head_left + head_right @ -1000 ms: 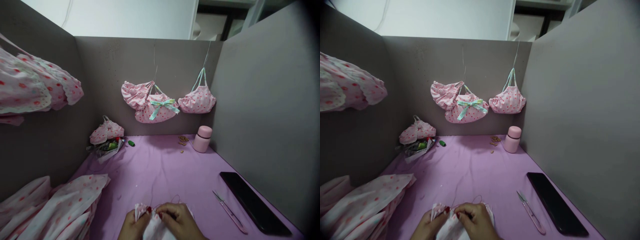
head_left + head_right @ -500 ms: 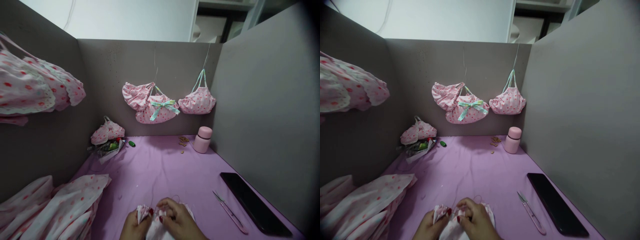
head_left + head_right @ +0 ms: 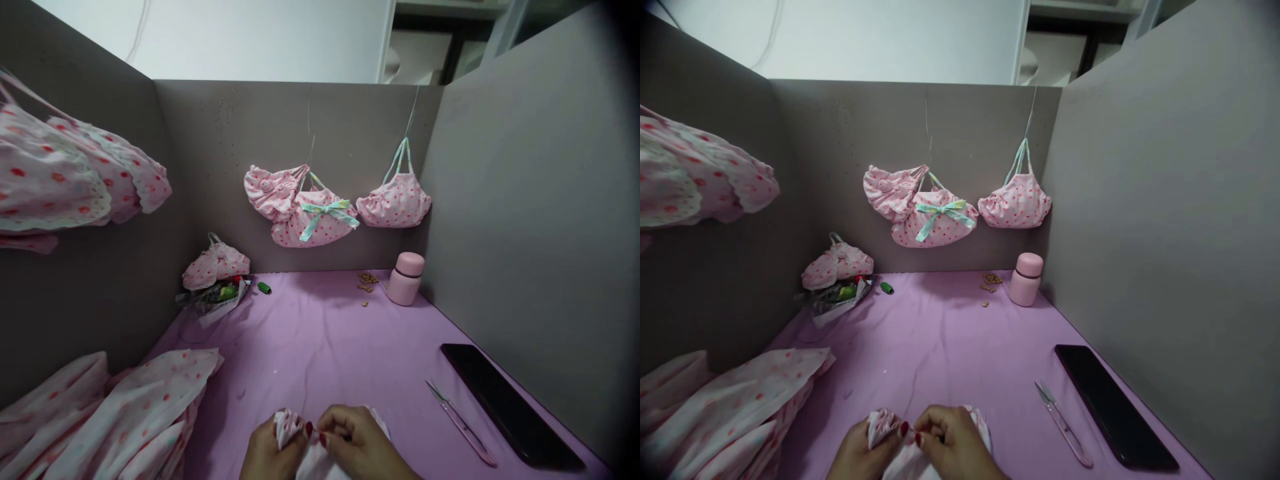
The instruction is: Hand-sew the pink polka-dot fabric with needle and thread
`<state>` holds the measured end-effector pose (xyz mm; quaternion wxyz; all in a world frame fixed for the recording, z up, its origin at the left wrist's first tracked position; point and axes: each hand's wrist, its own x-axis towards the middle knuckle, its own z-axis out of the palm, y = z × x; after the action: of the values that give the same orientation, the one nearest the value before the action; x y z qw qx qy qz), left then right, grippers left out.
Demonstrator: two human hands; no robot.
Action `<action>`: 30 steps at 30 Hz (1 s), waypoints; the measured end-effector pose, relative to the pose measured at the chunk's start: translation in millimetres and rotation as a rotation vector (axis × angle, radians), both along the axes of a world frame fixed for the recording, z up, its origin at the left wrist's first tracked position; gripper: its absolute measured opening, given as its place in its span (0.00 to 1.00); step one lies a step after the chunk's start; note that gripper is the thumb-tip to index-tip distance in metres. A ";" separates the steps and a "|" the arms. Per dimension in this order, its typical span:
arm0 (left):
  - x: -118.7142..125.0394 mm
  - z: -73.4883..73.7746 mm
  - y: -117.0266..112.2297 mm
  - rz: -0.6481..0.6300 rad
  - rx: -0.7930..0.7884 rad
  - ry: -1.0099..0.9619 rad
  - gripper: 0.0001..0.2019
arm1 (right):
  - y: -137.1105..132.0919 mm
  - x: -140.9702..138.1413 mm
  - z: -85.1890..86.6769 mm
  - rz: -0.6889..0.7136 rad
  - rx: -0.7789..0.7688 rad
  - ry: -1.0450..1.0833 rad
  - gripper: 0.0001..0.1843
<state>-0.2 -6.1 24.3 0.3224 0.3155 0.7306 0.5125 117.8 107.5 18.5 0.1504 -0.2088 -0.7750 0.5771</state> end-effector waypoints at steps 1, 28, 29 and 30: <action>0.6 0.7 0.0 -0.017 0.000 -0.009 0.13 | -0.1 0.2 -0.2 0.003 -0.007 0.002 0.07; -0.3 -4.6 0.7 -0.107 0.085 -0.365 0.15 | 4.4 5.1 -4.9 0.023 -0.247 0.031 0.08; -0.5 -4.7 0.7 -0.112 0.085 -0.380 0.15 | 4.4 5.3 -4.9 0.023 -0.270 0.032 0.08; -0.8 -4.7 0.5 -0.118 0.084 -0.390 0.16 | 4.4 5.4 -4.9 0.022 -0.294 0.034 0.08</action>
<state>-1.0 -5.6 19.6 0.4736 0.2656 0.6126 0.5744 123.2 111.9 13.6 0.1252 -0.2101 -0.6818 0.6894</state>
